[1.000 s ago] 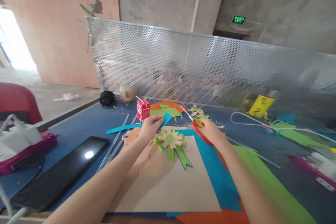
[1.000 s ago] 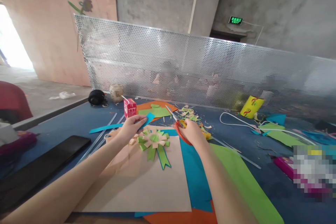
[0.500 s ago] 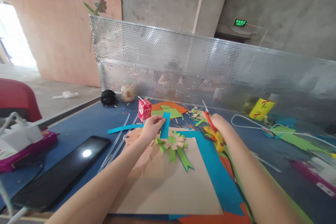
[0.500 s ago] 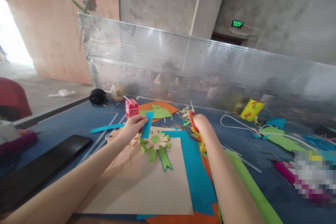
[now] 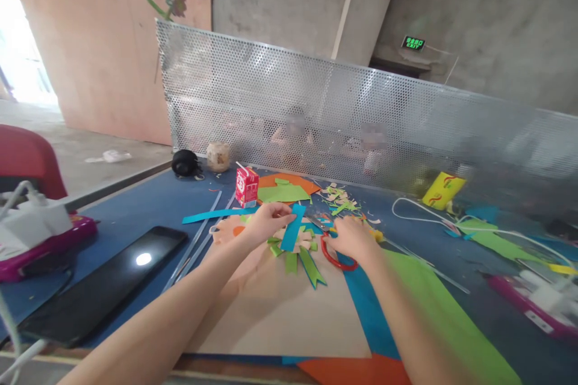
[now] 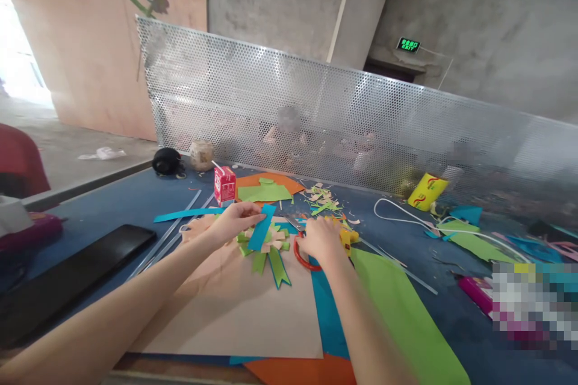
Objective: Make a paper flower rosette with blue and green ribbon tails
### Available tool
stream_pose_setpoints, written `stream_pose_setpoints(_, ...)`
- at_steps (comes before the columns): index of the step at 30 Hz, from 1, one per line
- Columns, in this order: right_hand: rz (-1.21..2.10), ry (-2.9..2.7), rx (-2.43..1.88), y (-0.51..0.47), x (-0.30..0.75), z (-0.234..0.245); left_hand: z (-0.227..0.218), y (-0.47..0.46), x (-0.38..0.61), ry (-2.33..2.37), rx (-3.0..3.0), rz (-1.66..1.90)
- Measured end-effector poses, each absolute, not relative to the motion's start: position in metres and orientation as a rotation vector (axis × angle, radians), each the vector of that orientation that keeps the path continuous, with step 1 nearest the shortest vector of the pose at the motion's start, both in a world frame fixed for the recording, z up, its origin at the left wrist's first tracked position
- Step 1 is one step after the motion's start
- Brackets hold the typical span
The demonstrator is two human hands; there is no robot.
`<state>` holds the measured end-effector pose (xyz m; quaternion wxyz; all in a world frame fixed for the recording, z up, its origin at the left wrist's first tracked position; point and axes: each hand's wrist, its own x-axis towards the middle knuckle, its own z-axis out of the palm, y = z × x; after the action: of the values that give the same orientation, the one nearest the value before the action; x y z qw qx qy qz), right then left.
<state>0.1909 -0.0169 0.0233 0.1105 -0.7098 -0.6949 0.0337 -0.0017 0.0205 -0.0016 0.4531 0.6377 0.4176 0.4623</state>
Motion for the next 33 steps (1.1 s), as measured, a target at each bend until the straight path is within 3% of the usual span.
stream_pose_setpoints(8, 0.622, -2.073, -1.353, 0.009, 0.148, 0.008, 0.002, 0.019, -0.005, 1.067, 1.592, 1.137)
stream_pose_setpoints(14, 0.966, -1.758, -1.148, 0.002, 0.156, 0.001, -0.001, 0.022, -0.001, 1.104, 1.562, 1.241)
stream_pose_setpoints(26, 1.067, -1.456, -1.052, -0.003, 0.154, -0.003, 0.006, 0.014, 0.006, 1.162, 1.748, 1.213)
stream_pose_setpoints(33, 0.992, -1.156, -1.093, 0.002, 0.179, 0.002, 0.001, 0.014, -0.012, 1.786, 1.963, 0.900)
